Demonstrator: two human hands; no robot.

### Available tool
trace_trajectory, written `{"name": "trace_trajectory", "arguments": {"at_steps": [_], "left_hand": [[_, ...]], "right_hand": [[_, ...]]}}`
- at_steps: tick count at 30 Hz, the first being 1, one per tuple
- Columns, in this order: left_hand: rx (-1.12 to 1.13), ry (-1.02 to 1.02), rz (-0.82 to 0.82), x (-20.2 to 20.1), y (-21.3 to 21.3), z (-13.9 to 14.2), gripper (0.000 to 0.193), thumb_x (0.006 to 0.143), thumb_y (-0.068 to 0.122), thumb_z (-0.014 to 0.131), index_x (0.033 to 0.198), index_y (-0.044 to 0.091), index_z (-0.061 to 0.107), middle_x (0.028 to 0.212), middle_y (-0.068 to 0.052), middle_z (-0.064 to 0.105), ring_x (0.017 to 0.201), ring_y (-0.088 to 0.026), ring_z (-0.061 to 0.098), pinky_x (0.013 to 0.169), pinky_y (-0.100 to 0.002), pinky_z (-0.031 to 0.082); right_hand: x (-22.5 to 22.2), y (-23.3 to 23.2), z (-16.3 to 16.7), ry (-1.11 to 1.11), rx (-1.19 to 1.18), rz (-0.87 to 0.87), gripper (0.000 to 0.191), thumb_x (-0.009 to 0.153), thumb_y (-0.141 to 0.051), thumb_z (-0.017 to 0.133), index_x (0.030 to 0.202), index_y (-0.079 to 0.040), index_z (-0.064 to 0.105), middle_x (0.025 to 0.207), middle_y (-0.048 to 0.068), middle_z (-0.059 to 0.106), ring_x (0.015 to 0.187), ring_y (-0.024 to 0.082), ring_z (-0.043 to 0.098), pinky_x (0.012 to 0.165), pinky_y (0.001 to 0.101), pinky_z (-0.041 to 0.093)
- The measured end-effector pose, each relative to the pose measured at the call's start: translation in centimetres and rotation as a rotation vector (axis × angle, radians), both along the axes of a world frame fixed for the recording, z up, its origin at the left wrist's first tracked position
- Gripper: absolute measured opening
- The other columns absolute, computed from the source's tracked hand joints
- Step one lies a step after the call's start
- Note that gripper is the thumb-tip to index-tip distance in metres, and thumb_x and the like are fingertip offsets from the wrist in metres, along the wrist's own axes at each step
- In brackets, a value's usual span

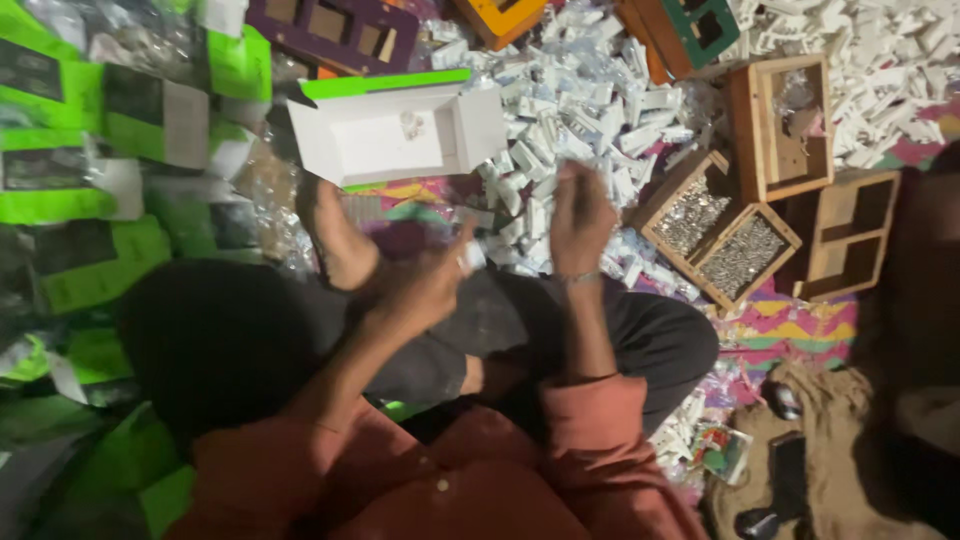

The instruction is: The person sits on the floor and repeatedly picks up small white plastic items, places them into clear plastic bags, and then puts the bags into a white and green cardboard box. The person handles the items one at a time, using both hands to open the bags and place the items inside.

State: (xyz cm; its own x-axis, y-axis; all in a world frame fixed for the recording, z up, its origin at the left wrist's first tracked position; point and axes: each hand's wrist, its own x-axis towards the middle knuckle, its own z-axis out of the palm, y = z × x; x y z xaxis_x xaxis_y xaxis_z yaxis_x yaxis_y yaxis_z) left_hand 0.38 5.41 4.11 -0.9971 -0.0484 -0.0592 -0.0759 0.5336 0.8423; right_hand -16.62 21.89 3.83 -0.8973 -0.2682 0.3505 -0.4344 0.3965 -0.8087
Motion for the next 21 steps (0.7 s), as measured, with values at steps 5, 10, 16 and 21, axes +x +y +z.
{"name": "trace_trajectory", "arguments": {"at_steps": [5,10,16,21], "left_hand": [[0.314,0.130,0.461,-2.0,-1.9,-1.5,0.042,0.096,0.000,0.064,0.137,0.008,0.060,0.102,-0.017,0.074,0.086,-0.032,0.074,0.077,-0.041,0.057],[0.163,0.287,0.412,-2.1,-2.9,0.0,0.037,0.093,-0.006,0.063,0.130,0.003,0.065,0.121,-0.019,0.070,0.107,-0.035,0.068,0.090,-0.042,0.055],[0.024,0.363,0.343,-2.2,-3.0,0.7,0.043,0.084,-0.016,0.060,0.123,0.001,0.067,0.115,-0.019,0.069,0.110,-0.038,0.065,0.093,-0.044,0.054],[0.033,0.354,0.331,-2.3,-2.9,0.0,0.044,0.081,-0.018,0.058,0.120,0.000,0.067,0.109,-0.017,0.070,0.103,-0.037,0.066,0.090,-0.045,0.054]], "right_hand": [[3.4,-3.1,-2.4,-0.511,-0.112,0.332,0.017,0.096,-0.013,0.073,0.106,0.001,0.072,0.092,-0.001,0.070,0.079,0.005,0.061,0.070,0.0225,0.050],[5.3,-5.9,-2.8,-0.730,-0.259,0.329,0.016,0.101,-0.016,0.071,0.107,-0.002,0.074,0.090,-0.004,0.068,0.077,0.003,0.056,0.066,0.0209,0.044],[5.5,-5.5,-2.2,-1.129,-0.455,0.124,0.009,0.093,-0.010,0.071,0.097,-0.003,0.075,0.081,-0.002,0.069,0.065,0.006,0.057,0.051,0.0223,0.037],[5.6,-6.1,-1.6,-1.210,-0.550,0.091,0.013,0.097,-0.014,0.069,0.086,-0.006,0.068,0.072,-0.001,0.064,0.059,0.009,0.056,0.047,0.0227,0.037]]}}
